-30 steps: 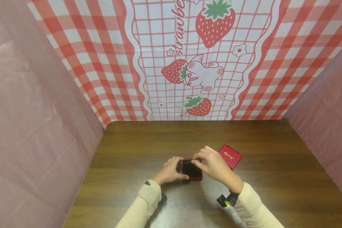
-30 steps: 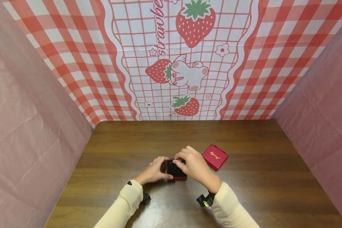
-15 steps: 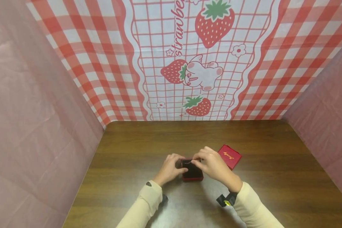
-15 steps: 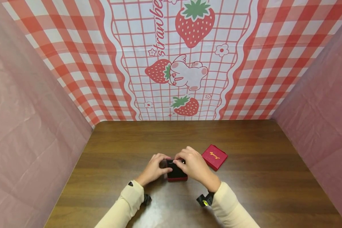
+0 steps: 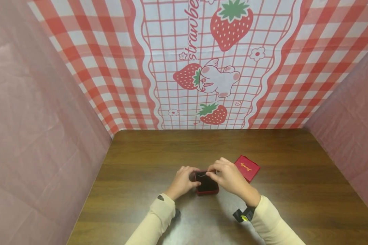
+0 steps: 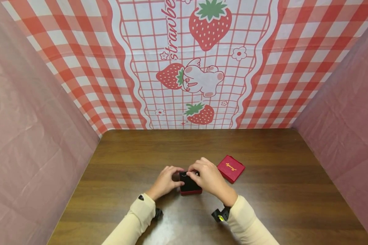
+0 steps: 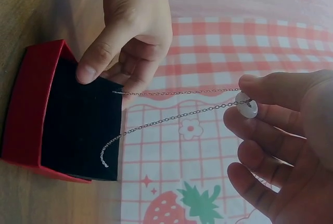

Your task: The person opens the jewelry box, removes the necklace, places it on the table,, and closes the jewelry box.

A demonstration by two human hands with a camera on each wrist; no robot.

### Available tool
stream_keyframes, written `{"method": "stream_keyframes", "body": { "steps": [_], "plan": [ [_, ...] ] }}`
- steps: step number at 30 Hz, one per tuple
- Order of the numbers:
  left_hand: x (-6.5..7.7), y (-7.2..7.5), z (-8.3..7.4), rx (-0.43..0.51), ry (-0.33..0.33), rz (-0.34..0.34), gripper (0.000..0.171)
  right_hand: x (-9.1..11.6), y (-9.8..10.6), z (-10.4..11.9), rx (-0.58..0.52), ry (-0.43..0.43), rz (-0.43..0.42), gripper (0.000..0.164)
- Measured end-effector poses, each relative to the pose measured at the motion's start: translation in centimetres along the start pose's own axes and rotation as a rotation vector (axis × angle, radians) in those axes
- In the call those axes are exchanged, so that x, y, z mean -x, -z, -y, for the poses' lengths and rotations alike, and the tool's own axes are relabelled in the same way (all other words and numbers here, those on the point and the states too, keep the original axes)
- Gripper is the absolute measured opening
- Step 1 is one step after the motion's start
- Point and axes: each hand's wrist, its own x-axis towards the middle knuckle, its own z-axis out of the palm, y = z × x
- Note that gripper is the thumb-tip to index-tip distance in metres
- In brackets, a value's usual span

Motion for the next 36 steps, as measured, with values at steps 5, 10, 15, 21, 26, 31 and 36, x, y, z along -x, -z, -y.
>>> {"method": "stream_keyframes", "body": {
  "steps": [5, 10, 15, 21, 26, 31, 36],
  "plan": [
    [0.0, 0.0, 0.1, 0.009, 0.027, 0.012, 0.040, 0.0, -0.1, -0.1, -0.005, 0.013, -0.010, 0.012],
    [-0.1, 0.0, 0.1, 0.060, 0.048, 0.027, 0.035, -0.1, 0.0, -0.1, -0.021, 0.012, -0.006, 0.011],
    [0.0, 0.2, 0.1, 0.125, 0.070, 0.051, 0.031, -0.1, 0.0, -0.1, -0.046, 0.007, 0.005, 0.010],
    [-0.1, 0.2, 0.2, 0.232, 0.104, 0.058, 0.028, -0.4, 0.2, -0.3, -0.055, 0.008, 0.000, 0.009],
    [-0.2, 0.2, 0.1, 0.295, 0.076, 0.026, 0.025, -0.7, 0.4, -0.4, -0.058, 0.021, -0.015, 0.010],
    [-0.2, 0.2, -0.1, 0.354, 0.070, 0.011, 0.024, -0.9, 0.4, -0.4, -0.066, 0.027, -0.022, 0.010],
    [-0.2, 0.3, -0.2, 0.414, 0.081, 0.005, 0.025, -1.0, 0.6, -0.5, -0.071, 0.025, -0.010, 0.010]
  ]
}}
